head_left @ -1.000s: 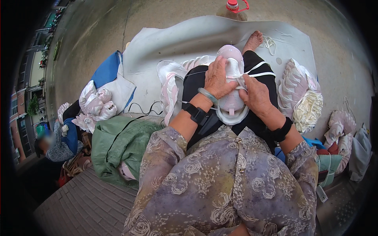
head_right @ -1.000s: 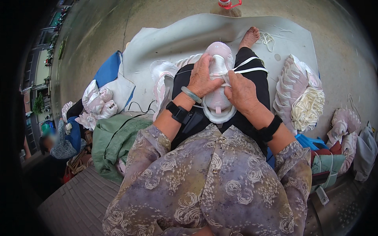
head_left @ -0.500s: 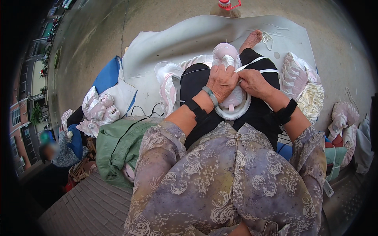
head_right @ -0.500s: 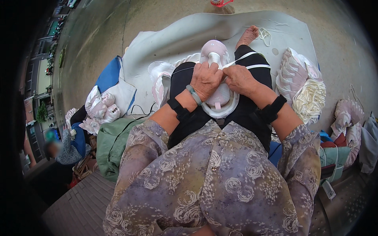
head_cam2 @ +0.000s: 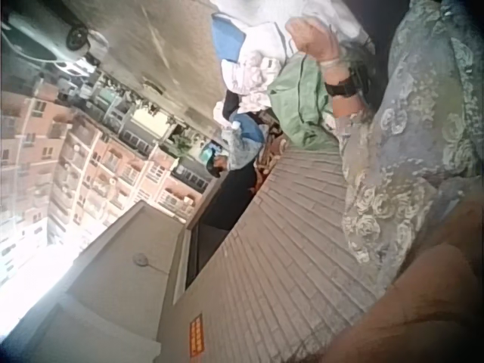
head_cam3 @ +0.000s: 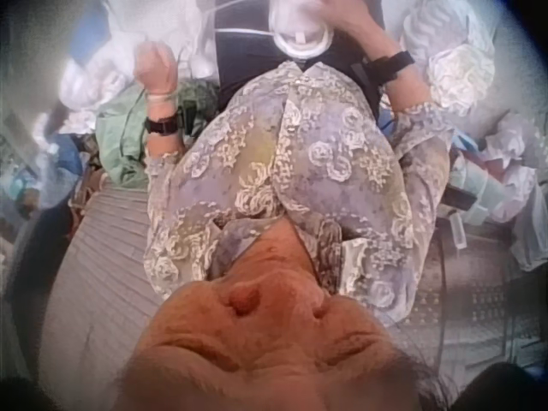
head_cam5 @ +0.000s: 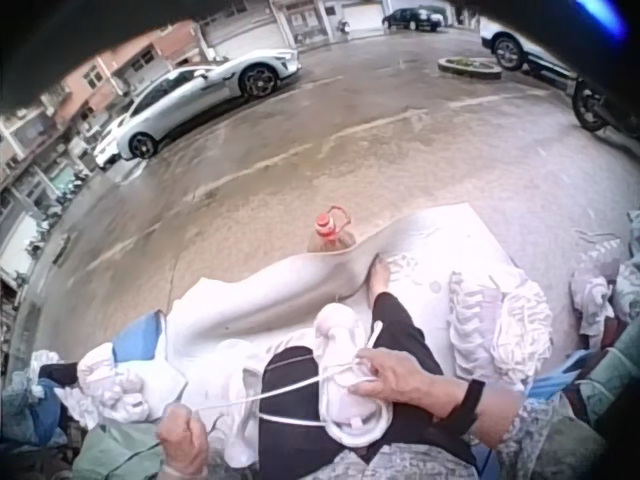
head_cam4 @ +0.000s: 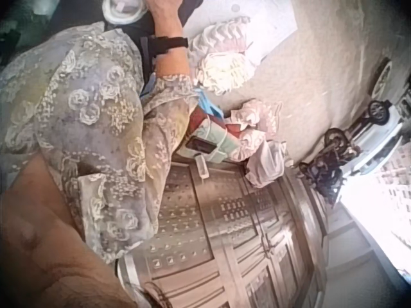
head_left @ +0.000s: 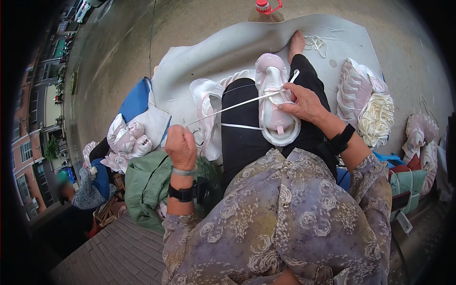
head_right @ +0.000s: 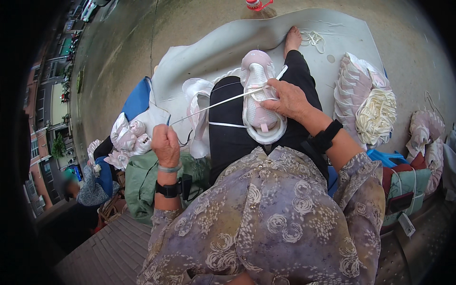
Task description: The recorder is threading laces through the eyelets of a pink and white sneaker.
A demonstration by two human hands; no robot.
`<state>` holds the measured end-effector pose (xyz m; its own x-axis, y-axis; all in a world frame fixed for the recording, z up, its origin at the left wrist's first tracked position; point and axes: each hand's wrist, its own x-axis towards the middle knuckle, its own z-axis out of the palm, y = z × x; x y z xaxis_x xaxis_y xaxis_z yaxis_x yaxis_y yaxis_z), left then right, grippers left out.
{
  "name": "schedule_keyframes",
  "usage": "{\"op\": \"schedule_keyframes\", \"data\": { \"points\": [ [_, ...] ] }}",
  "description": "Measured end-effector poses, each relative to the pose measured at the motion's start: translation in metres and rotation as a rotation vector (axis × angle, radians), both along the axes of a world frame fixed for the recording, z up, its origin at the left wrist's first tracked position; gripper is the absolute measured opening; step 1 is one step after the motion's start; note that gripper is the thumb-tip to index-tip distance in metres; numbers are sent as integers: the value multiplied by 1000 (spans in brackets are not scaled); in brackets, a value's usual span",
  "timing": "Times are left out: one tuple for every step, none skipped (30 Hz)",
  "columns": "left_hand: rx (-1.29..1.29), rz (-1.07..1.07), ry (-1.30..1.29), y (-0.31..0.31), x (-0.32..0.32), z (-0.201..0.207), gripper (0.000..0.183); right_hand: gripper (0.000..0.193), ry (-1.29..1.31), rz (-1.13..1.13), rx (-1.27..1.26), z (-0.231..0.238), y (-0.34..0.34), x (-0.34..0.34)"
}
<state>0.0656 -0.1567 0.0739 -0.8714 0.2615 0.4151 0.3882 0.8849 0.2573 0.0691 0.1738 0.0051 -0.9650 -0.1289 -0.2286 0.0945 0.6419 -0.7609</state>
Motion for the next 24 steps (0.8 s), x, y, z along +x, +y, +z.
{"op": "schedule_keyframes", "data": {
  "points": [
    [-9,167,56,-40,4,6,12,57,-10,-15,19,2,0,-1],
    [-51,328,130,-83,11,15,16,57,-8,-11,14,2,-2,0],
    [-101,534,147,-139,24,16,17,52,17,-21,20,0,-4,2],
    [-164,647,114,-181,38,23,17,48,40,-36,35,-3,-5,3],
    [-230,764,83,-206,51,29,18,48,43,-31,34,-7,-6,3],
    [-233,765,82,-209,58,33,18,42,78,-83,-36,-13,-7,4],
    [158,839,-45,-206,60,38,18,37,112,-142,-99,-19,-7,6],
    [552,891,-176,-201,60,43,18,37,109,-148,-92,-26,-7,6],
    [558,896,-181,-192,59,48,18,32,135,-234,-205,-32,-8,6],
    [910,773,-151,-177,50,53,19,27,163,-323,-315,-35,-7,3],
    [1255,629,-115,-167,41,56,20,27,164,-322,-306,-37,-5,1],
    [1486,511,-145,-169,33,61,20,20,85,-362,-360,-37,-4,-2],
    [1493,509,-149,-164,26,66,20,13,7,-406,-413,-38,-4,-6],
    [1625,273,-189,-160,19,72,19,8,-35,-417,-482,-39,-3,-8],
    [1736,32,-221,-156,14,81,19,8,-33,-414,-481,-40,-4,-13],
    [1740,32,-222,-151,9,90,19,8,-81,-393,-502,-40,-5,-16],
    [1759,-123,-250,-145,4,98,19,7,-131,-372,-523,-40,-6,-17],
    [1772,-279,-277,-140,1,105,20,7,-131,-371,-520,-40,-6,-18],
    [1774,-277,-274,-138,-1,112,20,6,-151,-385,-591,-38,-8,-20],
    [1807,-389,-302,-136,-2,118,21,5,-172,-399,-663,-36,-9,-21],
    [1838,-505,-333,-131,-5,124,21,5,-173,-399,-660,-36,-9,-22],
    [1811,-548,-328,-125,-5,127,21,6,-190,-430,-687,-35,-8,-22],
    [1813,-547,-330,-118,-4,130,21,8,-207,-461,-715,-34,-8,-22],
    [1835,-622,-389,-112,-2,134,21,8,-210,-460,-717,-30,-9,-24]
  ]
}}
